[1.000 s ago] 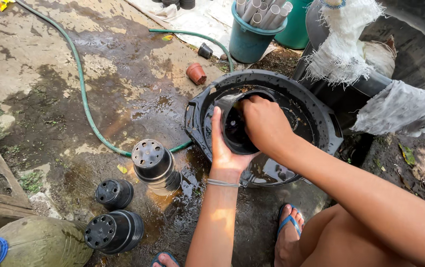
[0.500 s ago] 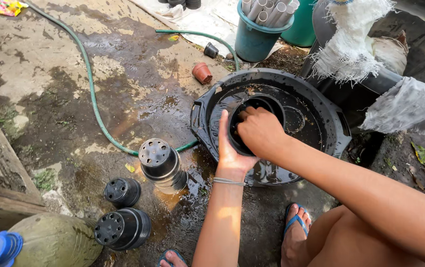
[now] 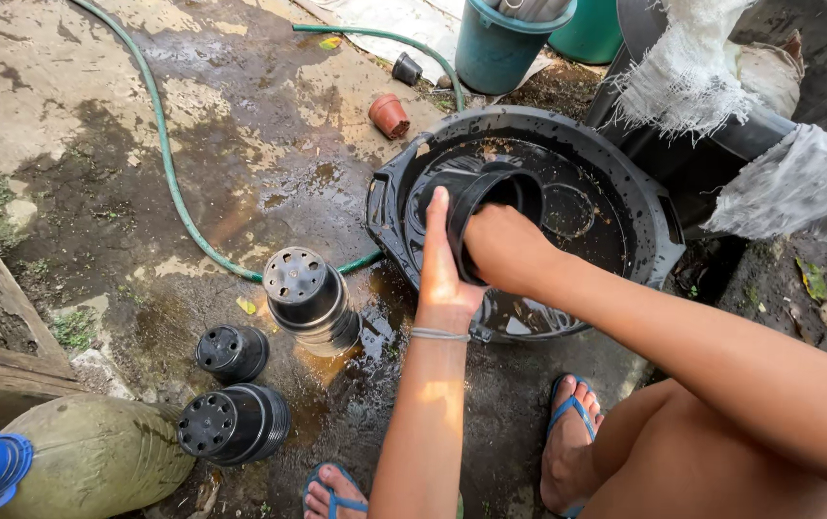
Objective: The person scrubs black plastic plant pots one at a time with a yellow sponge in a large water-filled basin, dips them in the water, and stacks the cleaned pots on the ground beside the basin.
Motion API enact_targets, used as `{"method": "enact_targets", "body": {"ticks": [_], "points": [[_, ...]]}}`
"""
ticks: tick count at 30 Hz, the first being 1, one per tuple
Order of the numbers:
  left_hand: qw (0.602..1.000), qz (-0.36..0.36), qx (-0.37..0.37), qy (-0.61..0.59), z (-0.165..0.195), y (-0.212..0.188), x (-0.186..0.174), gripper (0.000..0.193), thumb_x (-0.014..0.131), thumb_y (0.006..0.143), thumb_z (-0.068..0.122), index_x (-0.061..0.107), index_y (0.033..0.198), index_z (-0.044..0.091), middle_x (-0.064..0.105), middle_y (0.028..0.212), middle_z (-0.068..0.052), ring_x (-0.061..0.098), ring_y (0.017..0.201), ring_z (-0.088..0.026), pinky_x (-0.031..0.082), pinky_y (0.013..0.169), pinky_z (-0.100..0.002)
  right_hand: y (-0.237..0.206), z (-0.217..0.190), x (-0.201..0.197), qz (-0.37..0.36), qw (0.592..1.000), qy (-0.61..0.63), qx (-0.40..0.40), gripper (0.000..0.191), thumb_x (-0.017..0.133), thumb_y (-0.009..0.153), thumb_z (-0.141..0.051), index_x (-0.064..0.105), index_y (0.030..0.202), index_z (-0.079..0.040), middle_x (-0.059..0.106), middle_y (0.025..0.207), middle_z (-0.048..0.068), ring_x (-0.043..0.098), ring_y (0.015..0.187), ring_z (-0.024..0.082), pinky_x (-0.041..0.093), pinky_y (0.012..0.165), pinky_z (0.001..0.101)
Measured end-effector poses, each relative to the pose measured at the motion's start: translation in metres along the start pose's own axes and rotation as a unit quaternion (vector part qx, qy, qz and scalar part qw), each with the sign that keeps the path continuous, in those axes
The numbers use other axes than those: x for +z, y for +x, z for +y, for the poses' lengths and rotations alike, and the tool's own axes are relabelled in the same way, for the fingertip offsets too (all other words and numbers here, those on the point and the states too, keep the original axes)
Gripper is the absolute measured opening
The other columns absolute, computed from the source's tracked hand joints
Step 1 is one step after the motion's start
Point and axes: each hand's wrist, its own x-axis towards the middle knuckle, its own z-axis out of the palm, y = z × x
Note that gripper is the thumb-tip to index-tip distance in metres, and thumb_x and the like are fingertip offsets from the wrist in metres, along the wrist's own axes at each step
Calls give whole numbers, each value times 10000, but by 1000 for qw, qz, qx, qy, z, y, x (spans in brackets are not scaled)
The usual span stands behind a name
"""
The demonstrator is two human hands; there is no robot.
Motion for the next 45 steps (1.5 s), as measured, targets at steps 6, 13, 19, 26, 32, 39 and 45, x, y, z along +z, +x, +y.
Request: {"method": "enact_targets", "body": {"ticks": [6,13,19,26,32,39,45], "points": [[982,-167,-21,-86,20,7,-17,711,581,939,755,688,1205,106,714,1136,-79,655,992,-256,494,767,-395,-9,9,-24,-54,842,537,-18,183,663,966,-121,738,1070,9,722,866,71,644,718,95,565,635,295],[994,-57,-37,-91,16,-9,1,657,559,810,699,686,1175,168,729,1130,-76,698,1025,-259,563,881,-510,-21,-11,-49,171,898,404,30,212,679,934,-137,703,1115,-29,725,859,65,685,718,149,573,666,312],[995,1,94,-39,35,-6,-7,600,619,931,600,646,1280,112,714,1170,-64,700,986,-228,551,881,-392,-26,-26,-29,96,978,109,-149,195,714,808,-89,741,999,-60,653,981,138,670,929,339,564,754,425],[926,124,280,219,34,13,-17,626,774,889,386,562,1309,-27,658,1236,-93,641,1066,-157,532,938,-325,-29,69,-15,1,998,55,5,246,709,823,-158,747,1062,-113,679,986,132,674,959,333,556,797,461],[802,199,260,499,10,2,-48,759,822,825,421,477,1297,-63,654,1235,-170,638,1108,-221,493,981,-336,-72,154,57,-170,968,119,142,217,664,892,-202,723,1066,-87,767,934,130,765,913,302,594,854,420],[663,205,169,700,-27,25,-71,883,878,711,476,460,1234,-100,664,1188,-263,676,1098,-361,507,968,-411,-71,138,140,-69,972,204,94,254,680,823,-110,673,1071,-57,730,1019,162,702,998,366,567,853,473],[608,242,98,750,-52,63,-101,993,899,674,537,444,1226,-153,631,1218,-337,642,1148,-429,494,1009,-436,-51,121,154,-92,981,141,99,462,692,768,-66,615,1224,-65,654,1140,194,665,1036,414,552,864,497]]}}
